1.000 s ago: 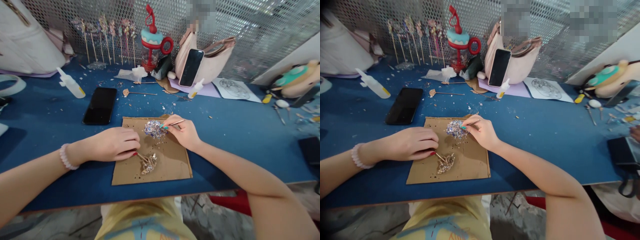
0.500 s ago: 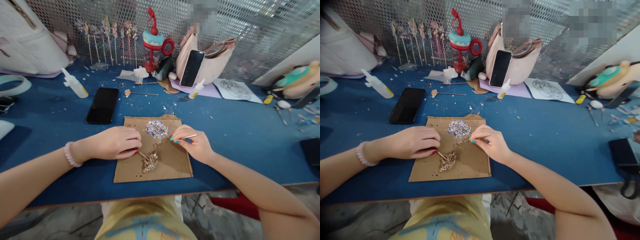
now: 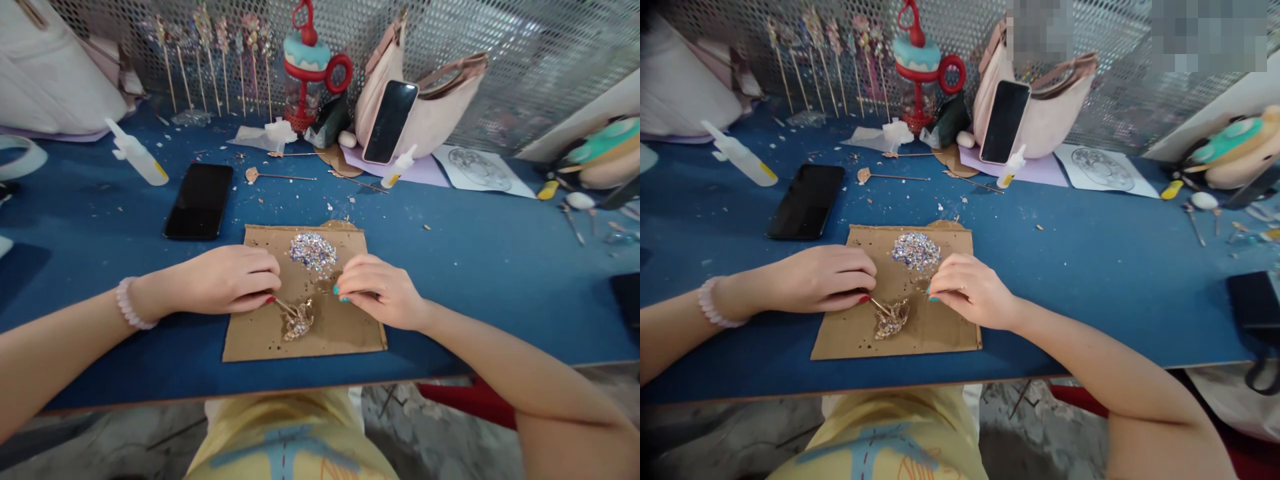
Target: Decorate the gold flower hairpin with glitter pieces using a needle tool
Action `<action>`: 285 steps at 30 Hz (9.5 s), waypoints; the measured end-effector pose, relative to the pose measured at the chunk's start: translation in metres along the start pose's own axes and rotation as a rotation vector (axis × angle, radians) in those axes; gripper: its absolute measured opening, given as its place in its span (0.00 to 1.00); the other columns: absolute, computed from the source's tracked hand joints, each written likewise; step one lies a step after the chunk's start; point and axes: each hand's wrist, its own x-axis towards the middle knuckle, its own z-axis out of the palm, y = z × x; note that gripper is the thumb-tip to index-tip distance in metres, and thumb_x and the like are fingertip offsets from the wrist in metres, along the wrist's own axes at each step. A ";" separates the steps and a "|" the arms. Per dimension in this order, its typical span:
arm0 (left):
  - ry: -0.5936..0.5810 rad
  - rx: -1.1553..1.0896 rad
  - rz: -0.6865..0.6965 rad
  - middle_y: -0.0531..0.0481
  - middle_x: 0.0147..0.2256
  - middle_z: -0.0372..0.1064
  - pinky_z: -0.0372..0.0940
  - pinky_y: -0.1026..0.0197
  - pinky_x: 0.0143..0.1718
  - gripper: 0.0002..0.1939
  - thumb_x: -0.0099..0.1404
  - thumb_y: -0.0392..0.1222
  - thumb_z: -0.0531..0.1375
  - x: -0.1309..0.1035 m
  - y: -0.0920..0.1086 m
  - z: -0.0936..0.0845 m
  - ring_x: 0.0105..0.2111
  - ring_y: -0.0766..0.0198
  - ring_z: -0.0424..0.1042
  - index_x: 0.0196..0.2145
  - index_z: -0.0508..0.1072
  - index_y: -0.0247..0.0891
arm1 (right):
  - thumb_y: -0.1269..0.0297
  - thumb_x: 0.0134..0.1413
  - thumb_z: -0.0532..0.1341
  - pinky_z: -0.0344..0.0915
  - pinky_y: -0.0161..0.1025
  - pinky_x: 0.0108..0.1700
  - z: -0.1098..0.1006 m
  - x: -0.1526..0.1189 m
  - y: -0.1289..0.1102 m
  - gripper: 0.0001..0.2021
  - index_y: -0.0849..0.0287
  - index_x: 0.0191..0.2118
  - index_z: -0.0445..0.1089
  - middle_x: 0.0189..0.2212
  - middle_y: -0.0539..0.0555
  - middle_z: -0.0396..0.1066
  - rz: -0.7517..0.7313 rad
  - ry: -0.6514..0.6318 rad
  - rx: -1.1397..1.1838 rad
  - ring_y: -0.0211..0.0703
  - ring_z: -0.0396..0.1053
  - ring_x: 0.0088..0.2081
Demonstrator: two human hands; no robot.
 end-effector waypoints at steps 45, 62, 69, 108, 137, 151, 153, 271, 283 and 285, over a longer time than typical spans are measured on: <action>-0.026 0.029 0.028 0.47 0.36 0.73 0.64 0.60 0.35 0.11 0.77 0.36 0.52 0.000 0.005 -0.001 0.33 0.63 0.69 0.38 0.73 0.36 | 0.74 0.67 0.62 0.74 0.40 0.43 0.000 0.002 0.002 0.04 0.61 0.40 0.74 0.32 0.55 0.79 -0.071 -0.013 0.092 0.40 0.73 0.36; -0.029 0.024 0.026 0.47 0.36 0.73 0.64 0.59 0.35 0.11 0.77 0.36 0.52 0.000 0.006 -0.001 0.34 0.62 0.69 0.39 0.73 0.36 | 0.70 0.69 0.61 0.75 0.41 0.44 0.001 0.000 0.002 0.05 0.61 0.41 0.74 0.33 0.57 0.79 -0.091 -0.009 0.079 0.40 0.73 0.38; -0.045 0.032 0.025 0.46 0.37 0.74 0.64 0.59 0.34 0.12 0.77 0.35 0.51 0.001 0.007 -0.001 0.33 0.62 0.69 0.39 0.74 0.36 | 0.70 0.69 0.61 0.75 0.42 0.43 0.003 0.001 0.003 0.04 0.60 0.42 0.74 0.33 0.55 0.79 -0.077 -0.002 0.104 0.40 0.74 0.37; -0.065 -0.129 0.007 0.48 0.35 0.77 0.64 0.59 0.34 0.09 0.76 0.36 0.54 -0.001 0.016 -0.001 0.30 0.64 0.73 0.47 0.74 0.39 | 0.70 0.69 0.61 0.74 0.42 0.43 0.005 0.003 0.003 0.04 0.59 0.42 0.74 0.33 0.55 0.79 -0.051 -0.001 0.158 0.41 0.75 0.37; -0.082 -0.091 0.010 0.50 0.34 0.75 0.62 0.58 0.33 0.09 0.78 0.36 0.52 0.001 0.028 -0.004 0.30 0.65 0.70 0.46 0.72 0.38 | 0.71 0.67 0.64 0.75 0.42 0.42 0.001 0.007 -0.015 0.02 0.60 0.41 0.75 0.32 0.55 0.79 -0.010 0.081 0.201 0.41 0.77 0.36; -0.096 -0.086 0.000 0.51 0.32 0.72 0.57 0.59 0.31 0.13 0.79 0.38 0.50 0.002 0.031 0.001 0.28 0.65 0.66 0.44 0.75 0.38 | 0.70 0.69 0.61 0.74 0.41 0.43 0.016 0.004 -0.028 0.05 0.63 0.40 0.75 0.33 0.57 0.79 0.017 0.066 0.210 0.40 0.75 0.37; -0.075 -0.097 0.010 0.51 0.31 0.72 0.57 0.58 0.30 0.12 0.78 0.38 0.51 0.002 0.030 0.002 0.27 0.64 0.66 0.43 0.75 0.38 | 0.71 0.69 0.61 0.74 0.41 0.44 0.016 0.005 -0.028 0.06 0.64 0.40 0.75 0.33 0.58 0.79 0.018 0.060 0.217 0.39 0.75 0.38; -0.063 -0.122 0.018 0.50 0.29 0.70 0.56 0.58 0.29 0.12 0.77 0.37 0.52 0.004 0.029 0.003 0.26 0.63 0.66 0.41 0.76 0.38 | 0.69 0.72 0.58 0.76 0.42 0.41 0.011 0.006 -0.034 0.08 0.61 0.41 0.74 0.36 0.57 0.79 -0.034 -0.015 0.087 0.41 0.75 0.39; -0.077 -0.123 0.013 0.50 0.30 0.70 0.57 0.58 0.29 0.14 0.78 0.38 0.51 0.004 0.029 0.003 0.26 0.63 0.65 0.41 0.76 0.38 | 0.70 0.71 0.59 0.76 0.43 0.41 0.012 0.006 -0.033 0.06 0.61 0.41 0.74 0.36 0.58 0.79 -0.023 -0.021 0.116 0.41 0.75 0.39; -0.072 -0.123 0.012 0.50 0.30 0.70 0.57 0.58 0.29 0.14 0.78 0.38 0.51 0.004 0.029 0.003 0.26 0.63 0.65 0.41 0.76 0.38 | 0.70 0.71 0.59 0.76 0.43 0.41 0.012 0.005 -0.033 0.07 0.61 0.41 0.74 0.36 0.58 0.79 -0.023 -0.018 0.120 0.41 0.75 0.39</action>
